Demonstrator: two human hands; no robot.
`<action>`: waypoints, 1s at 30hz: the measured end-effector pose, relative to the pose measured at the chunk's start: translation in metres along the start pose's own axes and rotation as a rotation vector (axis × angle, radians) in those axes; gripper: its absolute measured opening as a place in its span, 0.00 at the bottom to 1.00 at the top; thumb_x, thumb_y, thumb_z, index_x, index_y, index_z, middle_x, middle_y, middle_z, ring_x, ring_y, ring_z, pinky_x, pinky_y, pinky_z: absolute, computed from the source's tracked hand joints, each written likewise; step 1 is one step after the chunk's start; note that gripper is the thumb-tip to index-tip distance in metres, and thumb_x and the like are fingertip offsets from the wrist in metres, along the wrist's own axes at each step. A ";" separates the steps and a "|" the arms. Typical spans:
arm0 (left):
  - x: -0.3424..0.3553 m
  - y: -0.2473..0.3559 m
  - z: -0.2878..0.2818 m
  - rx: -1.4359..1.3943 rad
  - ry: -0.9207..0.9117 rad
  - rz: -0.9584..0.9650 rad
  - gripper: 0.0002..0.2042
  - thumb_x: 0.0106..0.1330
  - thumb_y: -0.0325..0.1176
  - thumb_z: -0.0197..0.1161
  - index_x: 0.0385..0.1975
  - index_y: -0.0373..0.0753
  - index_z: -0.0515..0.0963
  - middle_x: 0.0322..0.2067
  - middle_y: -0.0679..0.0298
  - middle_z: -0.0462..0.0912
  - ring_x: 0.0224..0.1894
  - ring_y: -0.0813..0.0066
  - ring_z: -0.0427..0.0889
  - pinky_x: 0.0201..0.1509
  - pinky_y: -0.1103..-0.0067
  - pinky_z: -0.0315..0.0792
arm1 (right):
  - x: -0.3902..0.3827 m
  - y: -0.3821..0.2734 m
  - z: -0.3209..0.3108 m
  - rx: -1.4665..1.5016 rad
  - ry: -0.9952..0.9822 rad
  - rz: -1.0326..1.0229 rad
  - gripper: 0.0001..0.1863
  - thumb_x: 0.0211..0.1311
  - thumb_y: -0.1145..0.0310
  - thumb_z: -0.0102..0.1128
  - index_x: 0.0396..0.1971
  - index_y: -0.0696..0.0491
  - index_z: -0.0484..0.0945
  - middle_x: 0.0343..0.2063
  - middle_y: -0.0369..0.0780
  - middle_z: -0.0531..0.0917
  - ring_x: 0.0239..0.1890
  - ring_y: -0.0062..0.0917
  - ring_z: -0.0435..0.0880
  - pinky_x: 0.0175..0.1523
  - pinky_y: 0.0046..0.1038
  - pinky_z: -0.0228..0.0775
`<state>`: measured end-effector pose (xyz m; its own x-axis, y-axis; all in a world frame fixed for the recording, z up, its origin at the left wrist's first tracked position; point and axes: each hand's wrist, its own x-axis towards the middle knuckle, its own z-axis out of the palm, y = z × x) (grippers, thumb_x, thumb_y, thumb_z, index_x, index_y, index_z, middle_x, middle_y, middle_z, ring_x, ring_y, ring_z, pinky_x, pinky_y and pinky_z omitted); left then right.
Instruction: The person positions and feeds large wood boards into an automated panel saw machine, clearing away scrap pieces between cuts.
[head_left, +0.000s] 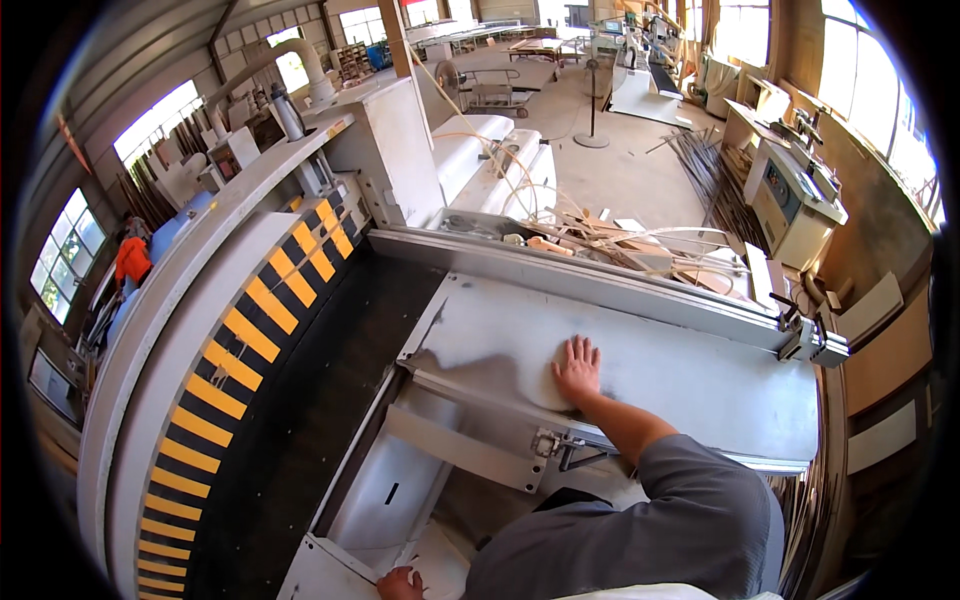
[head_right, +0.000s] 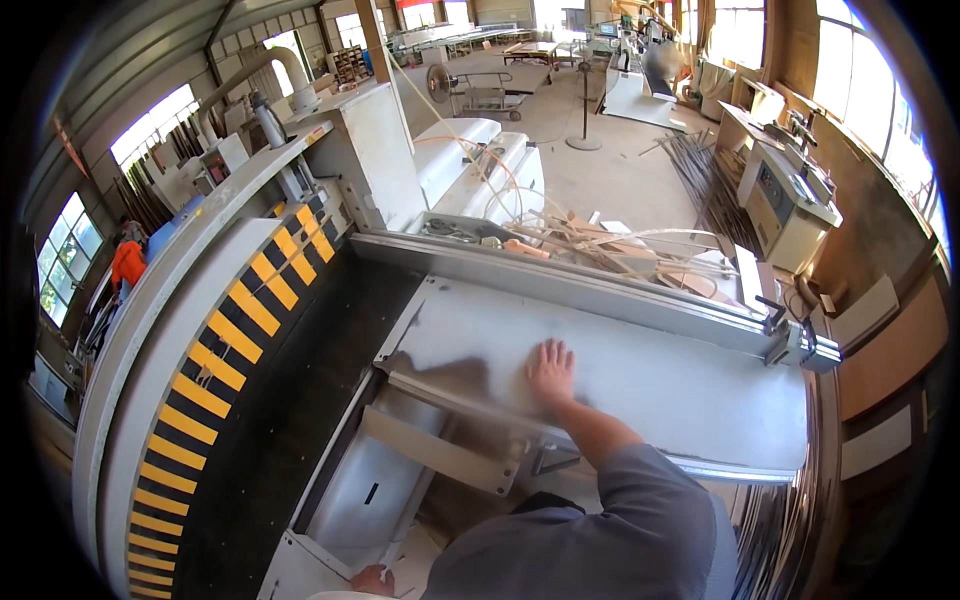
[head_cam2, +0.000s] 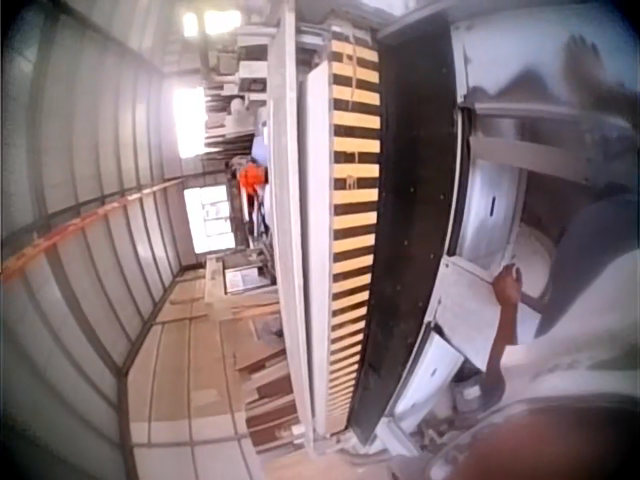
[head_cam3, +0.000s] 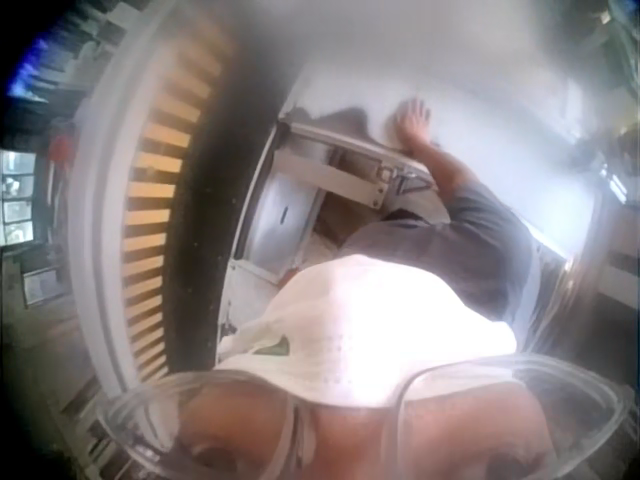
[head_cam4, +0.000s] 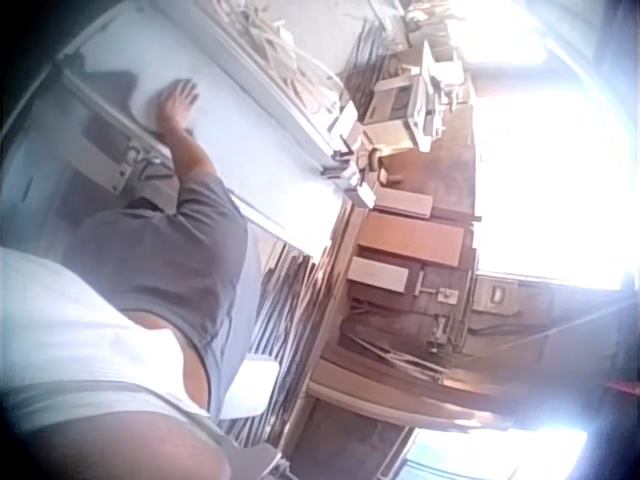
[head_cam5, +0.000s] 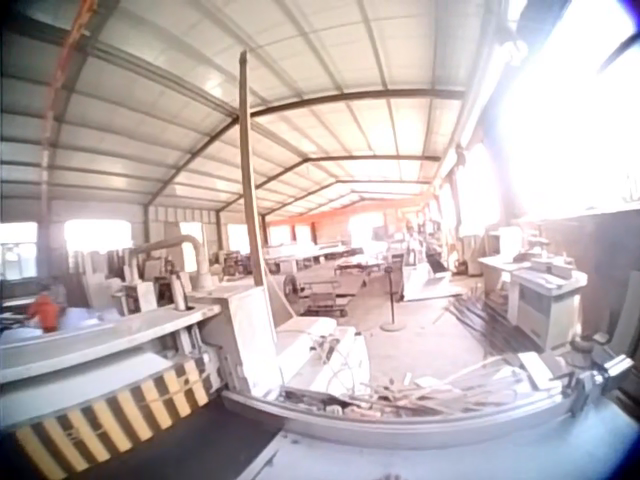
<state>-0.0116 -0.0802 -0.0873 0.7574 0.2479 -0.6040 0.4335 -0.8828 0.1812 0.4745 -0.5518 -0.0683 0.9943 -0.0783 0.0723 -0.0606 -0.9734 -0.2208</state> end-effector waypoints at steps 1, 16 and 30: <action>0.001 0.000 -0.001 0.005 -0.008 -0.010 0.25 0.68 0.55 0.62 0.57 0.45 0.82 0.59 0.52 0.83 0.63 0.49 0.80 0.67 0.55 0.72 | 0.001 0.001 0.000 0.000 0.002 -0.001 0.41 0.76 0.43 0.48 0.79 0.54 0.57 0.82 0.47 0.53 0.85 0.43 0.43 0.85 0.50 0.31; 0.004 0.017 -0.017 0.014 -0.006 -0.097 0.22 0.61 0.51 0.68 0.49 0.43 0.88 0.51 0.46 0.87 0.56 0.48 0.85 0.66 0.57 0.74 | 0.004 0.003 -0.001 -0.013 -0.029 -0.017 0.42 0.77 0.41 0.45 0.81 0.52 0.55 0.83 0.46 0.51 0.85 0.43 0.42 0.85 0.52 0.29; -0.018 -0.002 0.029 -0.022 0.389 0.017 0.13 0.67 0.50 0.63 0.34 0.51 0.89 0.38 0.62 0.89 0.43 0.56 0.86 0.49 0.53 0.76 | -0.019 0.026 -0.007 -0.018 -0.039 -0.328 0.46 0.74 0.45 0.53 0.80 0.58 0.52 0.83 0.50 0.48 0.85 0.42 0.40 0.85 0.52 0.28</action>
<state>-0.0401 -0.0943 -0.0997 0.8912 0.3701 -0.2623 0.4267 -0.8802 0.2077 0.4535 -0.5768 -0.0684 0.9637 0.2480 0.0993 0.2622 -0.9492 -0.1742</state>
